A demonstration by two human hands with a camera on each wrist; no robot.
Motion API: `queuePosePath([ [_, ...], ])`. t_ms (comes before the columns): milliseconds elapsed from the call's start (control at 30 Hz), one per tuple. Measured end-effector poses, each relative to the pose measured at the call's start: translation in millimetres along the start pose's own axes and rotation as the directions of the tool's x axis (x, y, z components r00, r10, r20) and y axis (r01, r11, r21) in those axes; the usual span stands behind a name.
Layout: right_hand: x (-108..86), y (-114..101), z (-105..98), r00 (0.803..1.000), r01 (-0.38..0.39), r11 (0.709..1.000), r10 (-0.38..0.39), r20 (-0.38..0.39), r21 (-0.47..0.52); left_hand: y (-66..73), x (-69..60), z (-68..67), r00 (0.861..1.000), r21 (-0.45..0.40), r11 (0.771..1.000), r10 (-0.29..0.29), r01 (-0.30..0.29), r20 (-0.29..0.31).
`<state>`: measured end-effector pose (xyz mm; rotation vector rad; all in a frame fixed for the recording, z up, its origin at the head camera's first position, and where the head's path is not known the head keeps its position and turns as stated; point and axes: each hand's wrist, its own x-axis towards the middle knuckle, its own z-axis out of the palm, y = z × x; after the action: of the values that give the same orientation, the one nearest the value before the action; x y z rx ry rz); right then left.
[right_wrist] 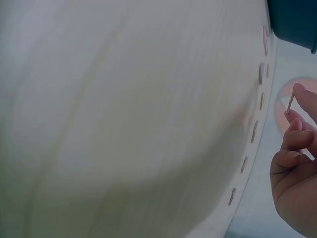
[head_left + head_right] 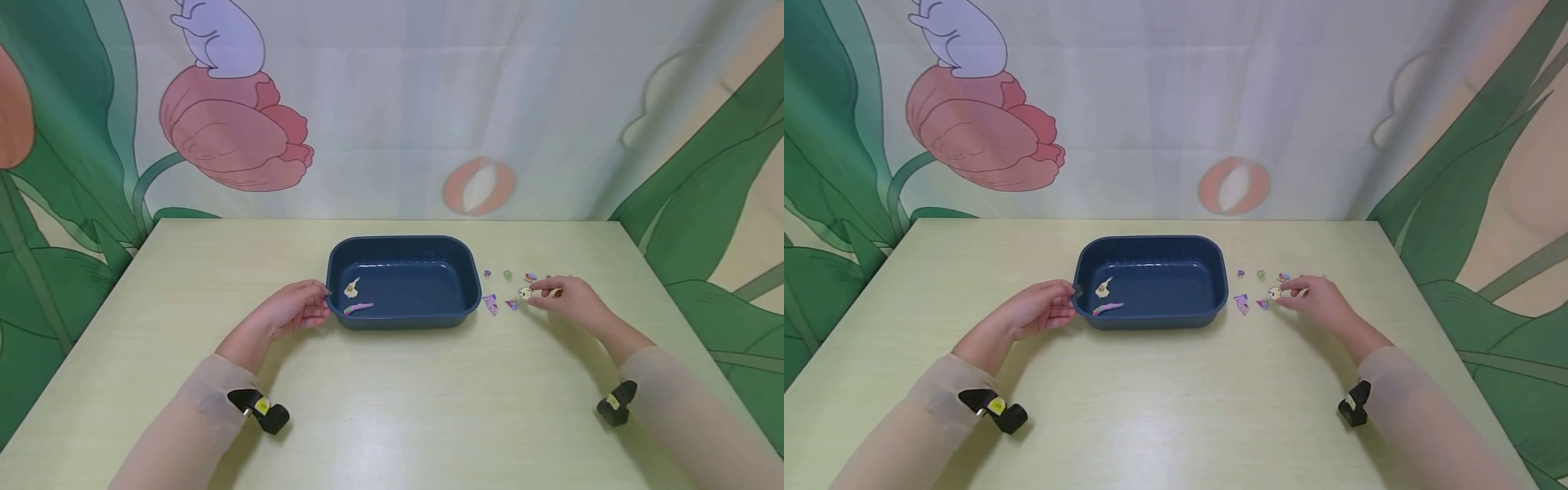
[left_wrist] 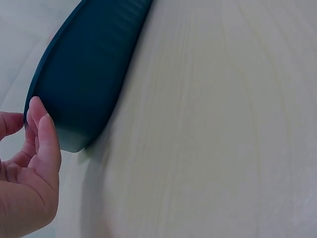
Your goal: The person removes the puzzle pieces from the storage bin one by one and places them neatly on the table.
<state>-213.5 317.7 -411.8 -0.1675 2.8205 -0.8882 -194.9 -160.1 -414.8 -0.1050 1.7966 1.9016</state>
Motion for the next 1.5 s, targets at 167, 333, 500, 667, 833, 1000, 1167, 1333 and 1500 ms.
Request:
queuePosePath([
  [167,-1.4,11.3,-3.7,1.0,-0.021,1.0,0.021,0.017,0.005,-0.5,0.1,-0.5,1.0,0.005,1.0,0.002,-0.002,-0.003],
  [333,-2.1,20.0,-3.7,0.999,-0.032,0.999,0.031,0.036,0.015,-1.7,1.7,-1.0,1.0,0.005,1.0,0.001,-0.001,-0.001],
  [500,-2.0,25.0,-1.0,0.999,-0.024,1.0,0.024,0.045,0.006,-2.6,2.1,0.2,1.0,0.0,1.0,-0.002,0.002,0.001],
  [667,-0.9,27.4,1.8,0.999,-0.008,1.0,0.009,0.045,-0.024,-2.8,2.0,1.1,1.0,-0.003,1.0,0.0,0.0,0.008],
  [833,0.0,25.9,3.6,0.998,0.006,0.999,-0.004,0.055,-0.04,-2.7,0.9,1.2,1.0,-0.007,1.0,-0.002,0.002,0.011],
  [1000,0.5,25.1,5.2,0.998,0.016,0.998,-0.013,0.06,-0.056,-3.5,1.0,0.4,1.0,-0.008,1.0,0.001,-0.001,0.012],
  [1167,-0.7,19.6,0.8,0.999,0.011,0.999,-0.009,0.043,-0.049,-3.2,0.6,1.1,1.0,-0.003,1.0,0.0,0.0,0.013],
  [1333,2.6,6.5,-6.0,1.0,0.031,0.999,-0.031,-0.004,-0.031,-2.6,0.4,1.0,1.0,-0.003,1.0,-0.002,0.002,0.01],
  [1500,10.9,-12.0,-4.5,0.999,0.046,0.999,-0.046,-0.023,0.014,-2.1,0.9,1.0,1.0,-0.013,1.0,-0.002,0.002,0.009],
])
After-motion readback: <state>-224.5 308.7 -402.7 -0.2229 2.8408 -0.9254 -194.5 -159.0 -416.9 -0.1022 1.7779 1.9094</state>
